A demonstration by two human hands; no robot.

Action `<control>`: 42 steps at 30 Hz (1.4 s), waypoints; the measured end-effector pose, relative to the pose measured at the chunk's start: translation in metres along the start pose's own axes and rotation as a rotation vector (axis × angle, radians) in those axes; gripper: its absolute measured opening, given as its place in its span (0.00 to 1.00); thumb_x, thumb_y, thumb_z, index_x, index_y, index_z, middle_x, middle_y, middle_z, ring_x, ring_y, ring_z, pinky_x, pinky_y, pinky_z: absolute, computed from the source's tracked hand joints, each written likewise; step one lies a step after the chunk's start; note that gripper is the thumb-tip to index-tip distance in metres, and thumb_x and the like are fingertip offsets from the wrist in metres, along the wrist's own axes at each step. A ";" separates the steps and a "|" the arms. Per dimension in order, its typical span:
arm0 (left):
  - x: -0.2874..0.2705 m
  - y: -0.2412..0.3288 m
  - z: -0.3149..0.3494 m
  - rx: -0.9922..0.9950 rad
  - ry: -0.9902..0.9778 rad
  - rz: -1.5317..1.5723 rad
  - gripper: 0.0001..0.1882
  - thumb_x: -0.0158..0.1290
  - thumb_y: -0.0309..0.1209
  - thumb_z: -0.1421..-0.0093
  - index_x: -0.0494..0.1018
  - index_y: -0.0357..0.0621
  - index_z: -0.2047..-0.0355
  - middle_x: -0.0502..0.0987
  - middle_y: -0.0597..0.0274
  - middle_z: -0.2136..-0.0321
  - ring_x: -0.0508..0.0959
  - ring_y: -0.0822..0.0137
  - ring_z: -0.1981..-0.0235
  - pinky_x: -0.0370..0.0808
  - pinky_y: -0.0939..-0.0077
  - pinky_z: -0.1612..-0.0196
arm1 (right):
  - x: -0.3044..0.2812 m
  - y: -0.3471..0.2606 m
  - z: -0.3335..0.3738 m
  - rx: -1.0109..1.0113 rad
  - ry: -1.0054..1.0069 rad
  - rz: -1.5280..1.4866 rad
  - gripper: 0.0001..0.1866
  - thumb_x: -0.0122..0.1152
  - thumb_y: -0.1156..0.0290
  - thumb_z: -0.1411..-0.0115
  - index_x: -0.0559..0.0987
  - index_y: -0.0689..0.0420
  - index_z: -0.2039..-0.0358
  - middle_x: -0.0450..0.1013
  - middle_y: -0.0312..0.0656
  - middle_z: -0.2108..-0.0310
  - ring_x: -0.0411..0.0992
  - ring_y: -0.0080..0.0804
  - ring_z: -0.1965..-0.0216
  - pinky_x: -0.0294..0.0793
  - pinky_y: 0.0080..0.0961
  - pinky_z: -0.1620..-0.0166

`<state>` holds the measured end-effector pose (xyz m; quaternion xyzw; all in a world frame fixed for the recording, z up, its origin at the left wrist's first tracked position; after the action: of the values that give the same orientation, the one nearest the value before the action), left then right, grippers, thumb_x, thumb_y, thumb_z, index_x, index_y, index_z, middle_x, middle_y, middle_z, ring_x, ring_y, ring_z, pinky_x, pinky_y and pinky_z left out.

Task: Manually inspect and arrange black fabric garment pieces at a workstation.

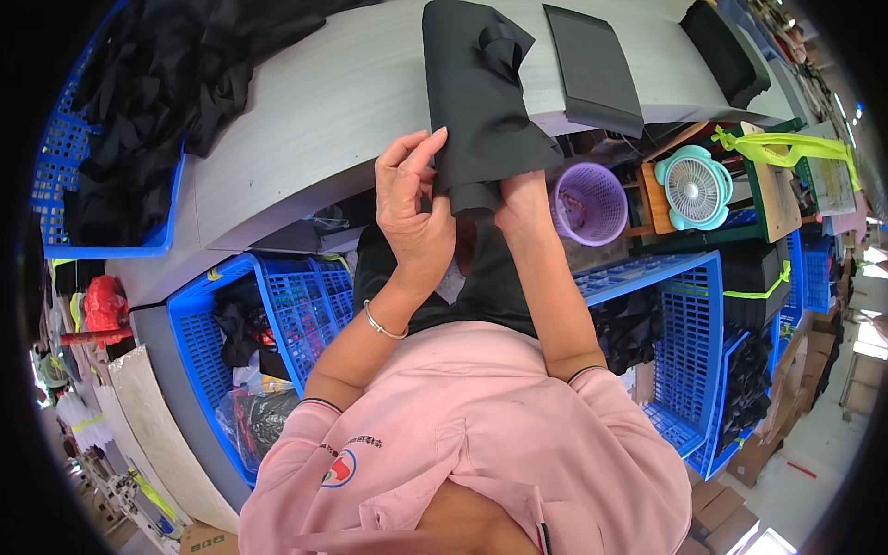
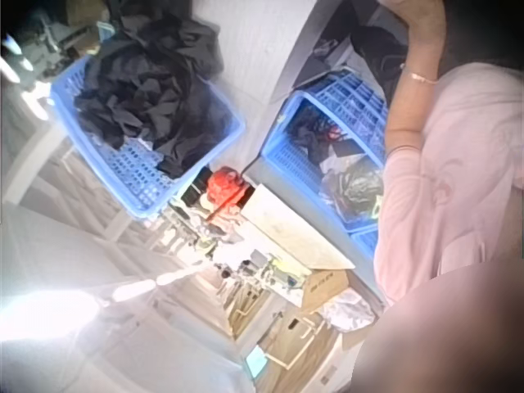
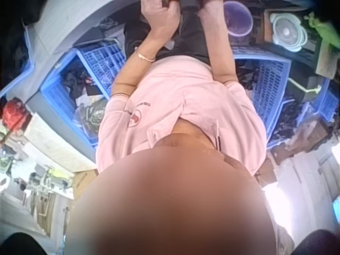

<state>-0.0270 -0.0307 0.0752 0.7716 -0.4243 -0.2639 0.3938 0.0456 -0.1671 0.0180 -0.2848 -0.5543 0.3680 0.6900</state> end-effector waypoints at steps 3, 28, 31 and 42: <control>0.003 0.000 0.003 -0.033 -0.036 0.034 0.30 0.55 0.09 0.52 0.77 0.47 0.48 0.71 0.63 0.51 0.72 0.77 0.68 0.72 0.85 0.68 | -0.006 0.011 -0.005 0.022 -0.013 -0.072 0.23 0.55 0.59 0.35 0.71 0.62 0.46 0.73 0.46 0.52 0.76 0.37 0.55 0.81 0.36 0.54; -0.007 -0.025 0.016 -0.091 -0.193 0.049 0.30 0.50 0.14 0.46 0.71 0.41 0.40 0.71 0.54 0.45 0.75 0.68 0.51 0.73 0.82 0.59 | -0.015 0.021 -0.021 -0.314 -0.006 0.146 0.24 0.56 0.69 0.36 0.68 0.60 0.41 0.71 0.45 0.46 0.73 0.38 0.48 0.74 0.33 0.45; -0.016 -0.041 0.016 0.048 -0.122 -0.195 0.24 0.47 0.18 0.38 0.71 0.41 0.41 0.78 0.56 0.55 0.76 0.74 0.58 0.73 0.83 0.61 | 0.018 0.007 0.000 -0.993 -0.146 1.499 0.24 0.57 0.75 0.38 0.68 0.61 0.42 0.70 0.42 0.45 0.71 0.35 0.46 0.69 0.29 0.42; 0.005 -0.134 0.052 -0.725 0.000 0.525 0.15 0.43 0.25 0.32 0.75 0.33 0.52 0.80 0.64 0.66 0.76 0.78 0.67 0.73 0.82 0.63 | 0.058 0.031 0.007 -0.986 -0.200 1.526 0.22 0.60 0.74 0.53 0.78 0.61 0.54 0.72 0.53 0.52 0.68 0.56 0.47 0.65 0.50 0.40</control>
<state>-0.0027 -0.0107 -0.0652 0.4497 -0.4858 -0.2865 0.6926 0.0396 -0.1019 0.0269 -0.8034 -0.3670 0.4688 0.0082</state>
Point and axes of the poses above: each hand's wrist, its own z-axis away from the middle knuckle, its own x-axis out of the palm, y = z × x, the point moved 8 cm from there along -z, towards the middle knuckle
